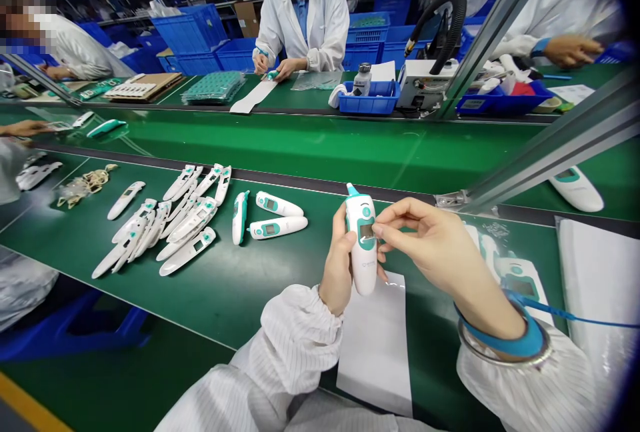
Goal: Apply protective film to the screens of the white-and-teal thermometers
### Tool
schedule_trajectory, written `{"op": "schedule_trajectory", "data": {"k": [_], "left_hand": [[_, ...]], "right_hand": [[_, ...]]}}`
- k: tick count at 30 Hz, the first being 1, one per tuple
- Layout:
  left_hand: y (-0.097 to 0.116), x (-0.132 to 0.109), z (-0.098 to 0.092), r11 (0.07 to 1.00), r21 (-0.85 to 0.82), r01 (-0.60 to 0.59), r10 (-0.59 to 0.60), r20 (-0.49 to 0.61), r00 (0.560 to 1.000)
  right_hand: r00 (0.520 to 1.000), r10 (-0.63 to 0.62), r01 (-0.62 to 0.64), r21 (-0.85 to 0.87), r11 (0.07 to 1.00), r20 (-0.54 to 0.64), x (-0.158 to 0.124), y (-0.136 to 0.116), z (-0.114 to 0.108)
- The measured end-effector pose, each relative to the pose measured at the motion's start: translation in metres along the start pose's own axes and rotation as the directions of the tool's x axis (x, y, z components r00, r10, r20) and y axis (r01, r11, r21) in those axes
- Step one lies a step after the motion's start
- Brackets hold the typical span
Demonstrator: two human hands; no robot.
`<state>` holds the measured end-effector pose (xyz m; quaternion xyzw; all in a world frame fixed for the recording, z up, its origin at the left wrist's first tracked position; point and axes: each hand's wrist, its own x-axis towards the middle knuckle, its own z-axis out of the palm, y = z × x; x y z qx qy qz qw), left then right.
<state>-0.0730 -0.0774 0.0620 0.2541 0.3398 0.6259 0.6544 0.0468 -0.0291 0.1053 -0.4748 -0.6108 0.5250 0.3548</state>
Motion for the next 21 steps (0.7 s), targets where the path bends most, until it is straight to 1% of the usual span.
{"op": "schedule_trajectory", "data": {"k": [5,9,17,21], "left_hand": [[0.0003,-0.0006,-0.0001,1.0,-0.001,-0.006,0.006,0.018,1.0],[0.0009,-0.0016,0.0003,1.0,0.0,-0.009,0.009,0.027,1.0],[0.0012,-0.0016,0.0005,1.0,0.007,-0.015,0.015,0.057,0.998],[0.0034,-0.0043,0.0042,0.999,0.046,-0.006,0.004,0.048,0.999]], "right_hand": [[0.999,-0.023,0.022,-0.026,0.999,-0.027,-0.0012,-0.0011,0.0009],[0.999,-0.032,0.031,-0.052,0.998,-0.018,-0.0024,-0.0018,0.0002],[0.999,-0.048,0.048,-0.023,0.999,-0.005,-0.005,-0.0037,-0.0018],[0.996,-0.083,0.082,-0.073,0.994,-0.02,-0.0073,-0.0068,-0.0015]]}}
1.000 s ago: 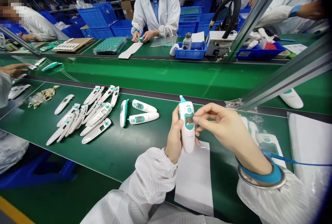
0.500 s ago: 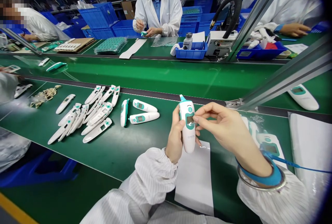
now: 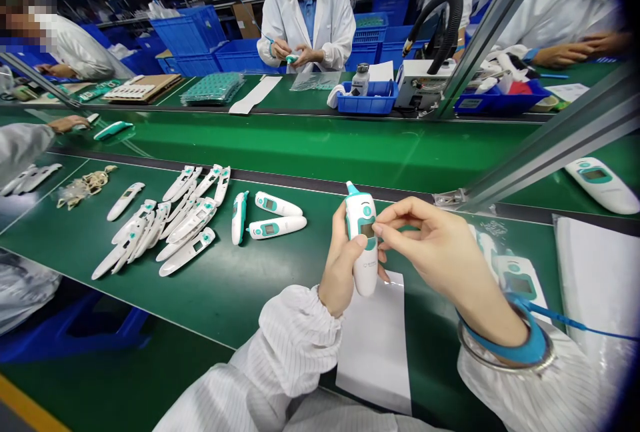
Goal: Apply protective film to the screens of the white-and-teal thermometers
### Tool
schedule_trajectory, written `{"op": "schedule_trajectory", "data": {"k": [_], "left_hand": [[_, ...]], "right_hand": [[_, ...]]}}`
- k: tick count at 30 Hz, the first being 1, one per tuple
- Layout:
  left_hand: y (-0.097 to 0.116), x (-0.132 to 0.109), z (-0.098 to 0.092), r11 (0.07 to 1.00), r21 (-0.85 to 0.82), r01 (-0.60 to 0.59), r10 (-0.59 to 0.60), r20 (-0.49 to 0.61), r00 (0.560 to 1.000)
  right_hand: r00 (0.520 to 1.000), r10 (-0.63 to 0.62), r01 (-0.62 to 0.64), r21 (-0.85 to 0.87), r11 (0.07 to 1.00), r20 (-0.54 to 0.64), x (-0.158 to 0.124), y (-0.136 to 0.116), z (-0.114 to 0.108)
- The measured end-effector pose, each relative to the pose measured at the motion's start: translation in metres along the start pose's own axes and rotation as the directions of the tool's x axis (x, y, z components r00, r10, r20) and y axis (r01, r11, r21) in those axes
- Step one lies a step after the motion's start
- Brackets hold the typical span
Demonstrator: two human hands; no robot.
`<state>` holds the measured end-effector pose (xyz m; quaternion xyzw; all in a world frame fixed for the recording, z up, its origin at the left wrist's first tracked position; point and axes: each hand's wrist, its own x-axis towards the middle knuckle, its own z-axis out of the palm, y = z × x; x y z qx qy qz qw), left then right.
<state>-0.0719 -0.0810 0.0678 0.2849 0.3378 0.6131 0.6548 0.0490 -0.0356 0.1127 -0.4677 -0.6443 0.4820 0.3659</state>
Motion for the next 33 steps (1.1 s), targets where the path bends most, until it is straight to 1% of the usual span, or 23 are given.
{"op": "schedule_trajectory", "data": {"k": [3,5,7,8,9,10,11,13,14,16,17,19,20,22,23,24,26,28,29,31,32,33], "left_hand": [[0.002,-0.002,0.003,0.999,0.04,0.006,-0.005,-0.031,1.0],[0.004,-0.002,0.004,0.999,0.043,0.008,-0.007,-0.031,1.0],[0.005,-0.001,0.004,1.0,0.009,0.004,-0.004,-0.006,1.0],[0.006,-0.001,0.004,1.0,-0.019,0.0,0.001,0.011,1.0],[0.007,-0.001,0.005,0.999,-0.047,-0.004,0.006,0.028,1.0],[0.008,-0.001,0.005,0.997,-0.072,-0.008,0.011,0.041,0.999],[0.009,-0.002,0.006,0.996,-0.091,-0.008,0.012,0.05,0.999],[0.01,-0.003,0.008,0.994,-0.108,0.017,-0.01,0.07,0.997],[0.01,-0.004,0.01,0.994,-0.107,0.034,-0.026,0.073,0.997],[0.009,-0.005,0.011,0.993,-0.101,0.058,-0.052,0.057,0.997],[0.008,-0.006,0.012,0.993,-0.097,0.064,-0.061,0.037,0.997],[0.007,-0.008,0.011,0.993,-0.096,0.066,-0.068,-0.024,0.997],[0.006,-0.008,0.011,0.992,-0.105,0.068,-0.074,-0.051,0.996],[0.005,-0.008,0.011,0.988,-0.138,0.069,-0.082,-0.089,0.993],[0.005,-0.006,0.011,0.986,-0.158,0.06,-0.077,-0.107,0.991],[0.005,-0.005,0.011,0.983,-0.178,0.047,-0.07,-0.124,0.99],[0.005,0.002,0.009,0.977,-0.212,0.027,-0.06,-0.148,0.987],[0.004,0.01,0.006,0.977,-0.208,0.039,-0.067,-0.134,0.989],[0.004,0.014,0.003,0.983,-0.178,0.054,-0.075,-0.114,0.991],[0.004,0.02,-0.004,0.995,-0.029,0.091,-0.093,-0.084,0.992],[0.003,0.022,-0.009,0.989,0.094,0.113,-0.104,-0.095,0.99],[0.002,0.022,-0.014,0.961,0.241,0.134,-0.106,-0.124,0.987]], "right_hand": [[0.998,-0.058,0.056,-0.088,0.995,-0.017,-0.005,-0.003,0.001],[0.988,-0.147,0.136,-0.2,0.97,-0.039,-0.008,-0.004,0.002],[0.96,-0.269,0.226,-0.355,0.907,-0.075,-0.01,-0.003,0.0],[0.942,-0.321,0.252,-0.424,0.87,-0.098,-0.01,-0.002,-0.001],[0.929,-0.349,0.255,-0.468,0.846,-0.123,-0.01,0.0,-0.002],[0.926,-0.346,0.238,-0.479,0.845,-0.152,-0.01,0.002,-0.003],[0.934,-0.313,0.208,-0.449,0.869,-0.173,-0.01,0.005,-0.003],[0.964,-0.206,0.15,-0.298,0.943,-0.166,-0.009,0.009,-0.001],[0.98,-0.151,0.122,-0.206,0.971,-0.133,-0.01,0.012,0.002],[0.999,-0.051,0.051,-0.046,0.998,-0.012,-0.011,0.015,0.01],[0.998,-0.002,0.001,0.014,1.0,0.058,-0.012,0.016,0.015],[0.98,0.096,-0.116,0.109,0.987,0.173,-0.013,0.017,0.023],[0.969,0.131,-0.164,0.152,0.975,0.209,-0.012,0.018,0.025],[0.958,0.165,-0.216,0.215,0.953,0.233,-0.011,0.018,0.028],[0.961,0.156,-0.209,0.227,0.951,0.229,-0.01,0.018,0.028],[0.968,0.124,-0.174,0.226,0.958,0.22,-0.008,0.018,0.027],[0.98,0.028,-0.068,0.198,0.978,0.196,-0.006,0.02,0.026],[0.978,-0.028,-0.007,0.165,0.986,0.209,0.0,0.026,0.025],[0.974,-0.018,-0.016,0.15,0.989,0.225,0.005,0.03,0.025],[0.969,0.051,-0.078,0.103,0.992,0.241,0.022,0.041,0.025],[0.969,0.088,-0.107,0.068,0.992,0.23,0.034,0.047,0.024],[0.971,0.119,-0.128,0.027,0.991,0.206,0.05,0.052,0.022]]}}
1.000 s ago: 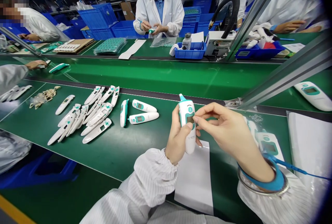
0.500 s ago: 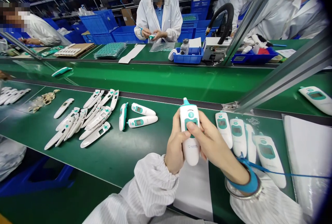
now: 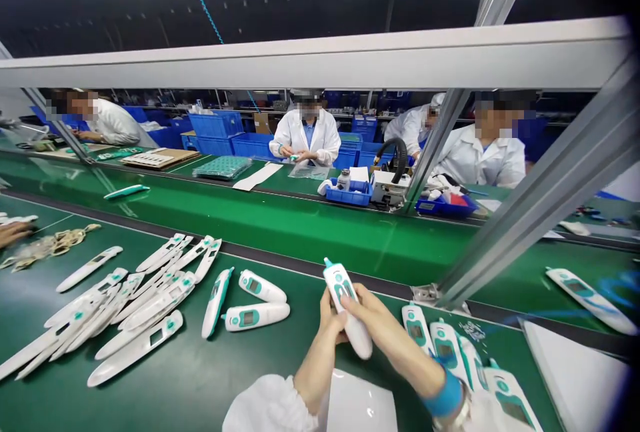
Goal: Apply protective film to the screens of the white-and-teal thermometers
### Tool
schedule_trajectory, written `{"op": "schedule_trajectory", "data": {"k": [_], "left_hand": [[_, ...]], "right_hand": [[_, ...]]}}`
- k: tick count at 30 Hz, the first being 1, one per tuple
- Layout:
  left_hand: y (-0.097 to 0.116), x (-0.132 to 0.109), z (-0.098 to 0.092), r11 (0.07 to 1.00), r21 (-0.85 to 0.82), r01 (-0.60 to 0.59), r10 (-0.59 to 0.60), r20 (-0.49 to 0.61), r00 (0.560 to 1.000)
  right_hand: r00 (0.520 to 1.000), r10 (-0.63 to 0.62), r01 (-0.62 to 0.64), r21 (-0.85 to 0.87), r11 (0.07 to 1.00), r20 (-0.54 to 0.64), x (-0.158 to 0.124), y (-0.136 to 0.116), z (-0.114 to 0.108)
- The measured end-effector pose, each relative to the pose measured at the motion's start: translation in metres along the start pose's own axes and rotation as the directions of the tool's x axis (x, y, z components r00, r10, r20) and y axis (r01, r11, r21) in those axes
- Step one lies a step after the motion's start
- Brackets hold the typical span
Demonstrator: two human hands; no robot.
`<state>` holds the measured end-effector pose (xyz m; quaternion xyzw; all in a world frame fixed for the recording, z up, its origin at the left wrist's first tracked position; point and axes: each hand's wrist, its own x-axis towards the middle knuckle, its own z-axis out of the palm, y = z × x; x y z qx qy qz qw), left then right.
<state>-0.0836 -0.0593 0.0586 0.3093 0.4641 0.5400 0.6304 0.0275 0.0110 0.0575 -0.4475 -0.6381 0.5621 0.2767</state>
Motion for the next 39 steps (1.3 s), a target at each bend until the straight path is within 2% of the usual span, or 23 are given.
{"op": "schedule_trajectory", "data": {"k": [1,3,5,7,9,12,14,15,17,19,20,22,24,27,29,31,35,39], "left_hand": [[-0.003,0.0,-0.005,0.987,0.163,0.004,0.002,-0.038,0.999],[-0.011,-0.005,-0.016,0.892,0.452,0.012,0.033,-0.092,0.995],[-0.021,-0.014,-0.027,0.786,0.618,0.015,0.058,-0.098,0.994],[-0.031,-0.025,-0.038,0.735,0.677,0.034,0.041,-0.094,0.995],[-0.04,-0.037,-0.047,0.731,0.681,0.049,0.029,-0.103,0.994],[-0.048,-0.05,-0.055,0.775,0.627,0.076,-0.021,-0.094,0.995],[-0.049,-0.056,-0.057,0.801,0.588,0.11,-0.079,-0.078,0.994],[-0.048,-0.058,-0.056,0.797,0.593,0.114,-0.079,-0.086,0.993],[-0.046,-0.061,-0.053,0.755,0.649,0.094,0.006,-0.15,0.989],[-0.044,-0.063,-0.048,0.697,0.712,0.085,0.109,-0.223,0.969],[-0.043,-0.064,-0.045,0.68,0.727,0.095,0.12,-0.238,0.964],[-0.044,-0.064,-0.04,0.689,0.714,0.129,0.049,-0.223,0.974],[-0.048,-0.062,-0.037,0.748,0.645,0.157,-0.058,-0.172,0.983],[-0.057,-0.056,-0.036,0.899,0.402,0.176,-0.151,-0.093,0.984],[-0.061,-0.053,-0.037,0.955,0.24,0.173,-0.163,-0.061,0.985],[-0.062,-0.051,-0.038,0.973,0.158,0.17,-0.163,-0.054,0.985],[-0.058,-0.05,-0.037,0.976,0.114,0.185,-0.18,-0.047,0.983],[-0.058,-0.05,-0.034,0.982,0.088,0.169,-0.168,-0.017,0.986]], "right_hand": [[0.999,0.026,-0.027,-0.04,0.999,-0.033,0.017,0.002,-0.007],[0.989,0.075,-0.092,-0.133,0.987,-0.128,0.052,0.003,-0.025],[0.962,0.123,-0.182,-0.236,0.955,-0.244,0.082,0.002,-0.047],[0.929,0.146,-0.26,-0.317,0.912,-0.341,0.102,0.003,-0.066],[0.896,0.153,-0.326,-0.381,0.865,-0.417,0.112,0.009,-0.079],[0.854,0.107,-0.376,-0.462,0.804,-0.509,0.114,0.022,-0.084],[0.839,0.03,-0.361,-0.515,0.777,-0.543,0.11,0.026,-0.082],[0.842,-0.024,-0.328,-0.546,0.771,-0.539,0.106,0.026,-0.079],[0.864,-0.15,-0.209,-0.613,0.762,-0.481,0.091,0.023,-0.071],[0.893,-0.267,-0.047,-0.665,0.746,-0.363,0.064,0.018,-0.061],[0.905,-0.311,0.033,-0.678,0.734,-0.292,0.047,0.017,-0.054],[0.922,-0.359,0.17,-0.678,0.716,-0.148,0.006,0.017,-0.04],[0.926,-0.376,0.288,-0.628,0.722,-0.008,-0.036,0.023,-0.028],[0.953,-0.29,0.287,-0.568,0.772,0.087,-0.084,0.041,-0.016],[0.967,-0.238,0.245,-0.566,0.787,0.088,-0.103,0.054,-0.011],[0.968,-0.247,0.228,-0.575,0.786,0.045,-0.111,0.064,-0.008],[0.937,-0.349,0.272,-0.575,0.772,-0.025,-0.116,0.069,0.002],[0.946,-0.309,0.228,-0.488,0.843,-0.092,-0.112,0.066,0.015]]}}
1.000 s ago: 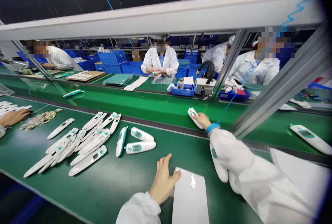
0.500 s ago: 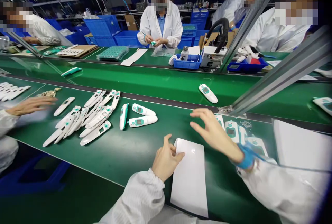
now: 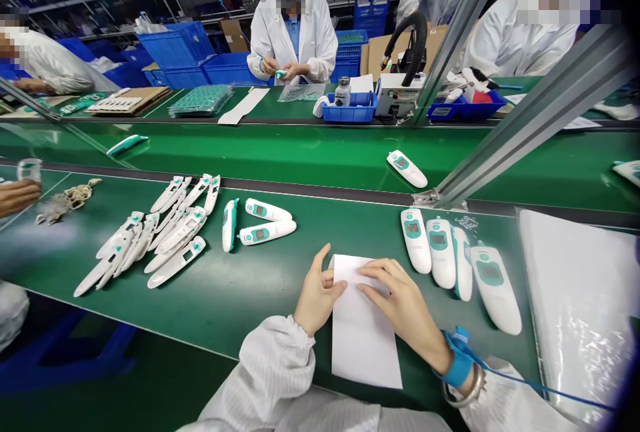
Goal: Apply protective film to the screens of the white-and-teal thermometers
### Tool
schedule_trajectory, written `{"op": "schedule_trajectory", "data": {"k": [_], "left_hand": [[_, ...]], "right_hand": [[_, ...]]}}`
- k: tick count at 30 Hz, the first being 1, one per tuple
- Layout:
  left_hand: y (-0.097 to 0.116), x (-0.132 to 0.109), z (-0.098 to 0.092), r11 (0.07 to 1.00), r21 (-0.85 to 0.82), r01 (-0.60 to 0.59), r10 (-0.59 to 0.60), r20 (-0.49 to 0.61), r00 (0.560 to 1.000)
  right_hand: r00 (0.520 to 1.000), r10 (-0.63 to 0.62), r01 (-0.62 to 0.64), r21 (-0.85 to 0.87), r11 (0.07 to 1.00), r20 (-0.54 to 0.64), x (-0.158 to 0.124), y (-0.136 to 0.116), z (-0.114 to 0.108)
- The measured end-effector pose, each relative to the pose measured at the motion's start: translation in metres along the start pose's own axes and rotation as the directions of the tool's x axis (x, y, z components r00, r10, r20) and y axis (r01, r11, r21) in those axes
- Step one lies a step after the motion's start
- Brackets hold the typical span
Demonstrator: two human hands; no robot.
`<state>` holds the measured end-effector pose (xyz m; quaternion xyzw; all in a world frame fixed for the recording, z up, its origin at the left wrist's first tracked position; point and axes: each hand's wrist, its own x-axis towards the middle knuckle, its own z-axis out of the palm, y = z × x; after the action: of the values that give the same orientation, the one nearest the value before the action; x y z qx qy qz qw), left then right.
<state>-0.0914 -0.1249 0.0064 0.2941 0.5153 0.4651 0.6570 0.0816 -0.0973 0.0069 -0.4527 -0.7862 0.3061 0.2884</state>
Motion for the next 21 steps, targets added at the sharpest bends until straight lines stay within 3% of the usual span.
{"op": "schedule_trajectory", "data": {"k": [5,11,21], "left_hand": [[-0.002,0.0,0.004,0.999,0.02,-0.03,0.03,0.003,1.0],[-0.007,0.003,0.007,0.992,0.07,-0.104,0.109,-0.074,0.991],[-0.012,0.006,0.01,0.997,0.013,-0.073,0.074,-0.2,0.977]], "right_hand": [[0.996,0.08,-0.075,0.104,0.992,-0.042,0.005,0.005,0.013],[0.995,0.091,-0.084,0.15,0.985,-0.037,0.006,0.008,0.02],[0.992,0.095,-0.082,0.154,0.985,-0.079,0.003,0.008,0.027]]}}
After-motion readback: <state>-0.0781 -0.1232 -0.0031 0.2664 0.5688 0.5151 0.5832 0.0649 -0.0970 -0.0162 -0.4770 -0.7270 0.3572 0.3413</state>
